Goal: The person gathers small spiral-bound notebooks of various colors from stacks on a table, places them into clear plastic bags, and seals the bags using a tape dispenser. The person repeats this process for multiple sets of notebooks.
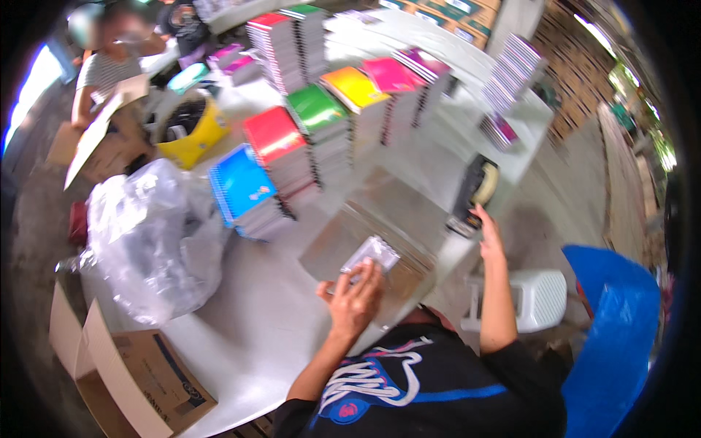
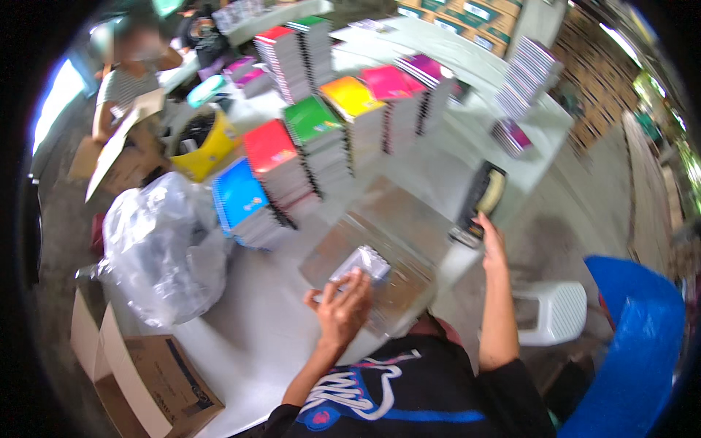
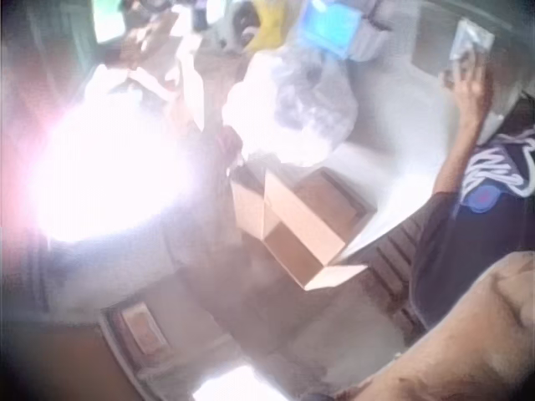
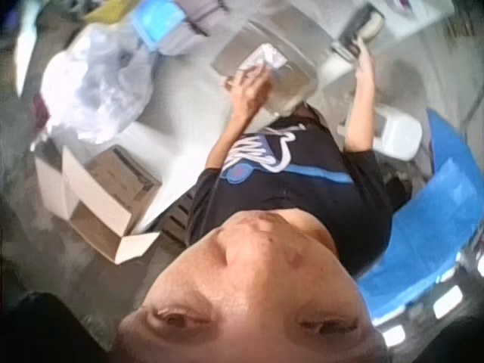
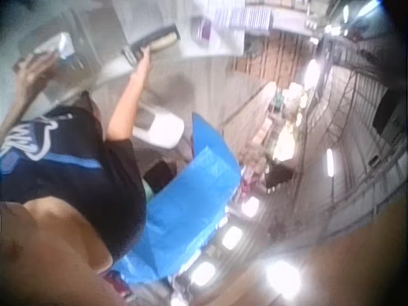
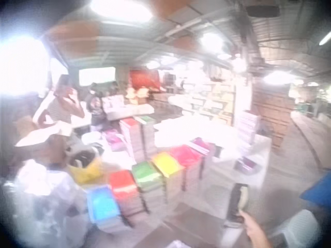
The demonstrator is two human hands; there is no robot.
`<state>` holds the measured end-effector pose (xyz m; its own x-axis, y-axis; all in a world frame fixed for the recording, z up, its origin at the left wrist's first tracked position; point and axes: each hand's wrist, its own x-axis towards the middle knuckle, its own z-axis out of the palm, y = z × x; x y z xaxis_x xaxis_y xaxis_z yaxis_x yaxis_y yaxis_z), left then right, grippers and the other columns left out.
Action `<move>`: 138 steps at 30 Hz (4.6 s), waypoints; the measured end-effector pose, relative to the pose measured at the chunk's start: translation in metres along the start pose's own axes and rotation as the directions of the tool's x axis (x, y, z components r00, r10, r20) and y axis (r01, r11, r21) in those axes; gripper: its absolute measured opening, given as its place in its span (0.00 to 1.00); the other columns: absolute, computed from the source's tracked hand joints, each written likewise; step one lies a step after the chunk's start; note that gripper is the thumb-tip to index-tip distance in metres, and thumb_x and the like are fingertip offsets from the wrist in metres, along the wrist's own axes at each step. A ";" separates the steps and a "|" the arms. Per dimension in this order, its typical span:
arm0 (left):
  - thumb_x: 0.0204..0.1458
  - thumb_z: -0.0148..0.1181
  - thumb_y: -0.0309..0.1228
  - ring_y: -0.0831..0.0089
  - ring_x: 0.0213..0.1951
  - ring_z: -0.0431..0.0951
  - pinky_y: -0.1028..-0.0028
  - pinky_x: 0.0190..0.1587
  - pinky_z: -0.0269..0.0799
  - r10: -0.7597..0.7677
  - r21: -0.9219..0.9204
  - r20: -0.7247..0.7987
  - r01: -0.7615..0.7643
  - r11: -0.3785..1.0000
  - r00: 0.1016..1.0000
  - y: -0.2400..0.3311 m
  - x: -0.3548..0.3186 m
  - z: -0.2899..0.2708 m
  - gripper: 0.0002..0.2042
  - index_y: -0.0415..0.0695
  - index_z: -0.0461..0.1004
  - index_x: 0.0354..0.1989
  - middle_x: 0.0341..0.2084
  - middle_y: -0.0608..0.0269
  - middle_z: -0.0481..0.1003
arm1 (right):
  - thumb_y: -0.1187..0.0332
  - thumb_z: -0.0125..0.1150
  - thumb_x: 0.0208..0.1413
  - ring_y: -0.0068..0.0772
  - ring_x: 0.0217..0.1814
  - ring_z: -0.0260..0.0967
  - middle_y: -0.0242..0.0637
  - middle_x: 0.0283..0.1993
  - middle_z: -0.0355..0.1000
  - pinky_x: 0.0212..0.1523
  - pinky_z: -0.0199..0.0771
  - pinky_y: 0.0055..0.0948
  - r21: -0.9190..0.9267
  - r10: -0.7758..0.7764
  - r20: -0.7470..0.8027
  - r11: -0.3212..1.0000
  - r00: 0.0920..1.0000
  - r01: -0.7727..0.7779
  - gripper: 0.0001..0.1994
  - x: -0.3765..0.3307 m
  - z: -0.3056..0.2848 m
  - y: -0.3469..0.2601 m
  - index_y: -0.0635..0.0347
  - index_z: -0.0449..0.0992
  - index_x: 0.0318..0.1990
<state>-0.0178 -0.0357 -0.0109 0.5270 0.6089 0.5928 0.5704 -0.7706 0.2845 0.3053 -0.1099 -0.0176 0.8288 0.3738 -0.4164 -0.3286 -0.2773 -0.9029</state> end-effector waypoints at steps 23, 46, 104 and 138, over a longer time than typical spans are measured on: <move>0.38 0.67 0.25 0.67 0.41 0.72 0.68 0.43 0.64 -0.071 -0.283 -0.021 0.062 0.957 0.997 0.003 0.010 0.000 0.15 0.47 0.78 0.38 0.33 0.67 0.74 | 0.64 0.57 0.54 0.26 0.21 0.67 0.31 0.22 0.73 0.29 0.64 0.30 -0.590 -0.692 0.171 0.498 0.701 0.635 0.09 -0.096 0.010 0.010 0.60 0.78 0.31; 0.30 0.68 0.43 0.59 0.48 0.68 0.57 0.49 0.52 -0.109 -0.019 0.452 0.131 0.991 0.885 0.016 0.062 -0.036 0.31 0.44 0.70 0.47 0.43 0.52 0.69 | 0.49 0.70 0.41 0.16 0.14 0.57 0.28 0.09 0.63 0.16 0.56 0.26 -0.185 -0.239 0.556 0.898 0.796 0.399 0.24 -0.113 0.092 0.103 0.65 0.75 0.14; 0.33 0.66 0.51 0.73 0.49 0.63 0.66 0.51 0.50 -0.165 0.122 0.317 0.132 0.984 0.934 0.037 0.005 -0.018 0.36 0.59 0.66 0.57 0.57 0.82 0.64 | 0.71 0.71 0.32 0.40 0.66 0.52 0.40 0.60 0.59 0.65 0.52 0.41 0.485 -0.138 0.827 0.664 -0.545 0.568 0.23 -0.035 0.116 -0.034 0.52 0.79 0.43; 0.14 0.74 0.55 0.59 0.68 0.41 0.38 0.59 0.16 0.101 -0.202 0.598 0.027 0.979 0.795 0.011 0.038 -0.038 0.55 0.61 0.58 0.62 0.66 0.60 0.49 | 0.46 0.63 0.45 0.33 0.56 0.56 0.27 0.53 0.65 0.52 0.48 0.51 0.104 0.092 0.038 0.990 0.995 -0.095 0.18 -0.012 0.005 -0.002 0.41 0.78 0.41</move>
<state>-0.0153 -0.0278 0.0434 0.8536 0.5186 0.0494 0.4455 -0.7758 0.4468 0.2940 -0.1099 -0.0115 0.7776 0.3798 -0.5011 -0.4513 -0.2179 -0.8654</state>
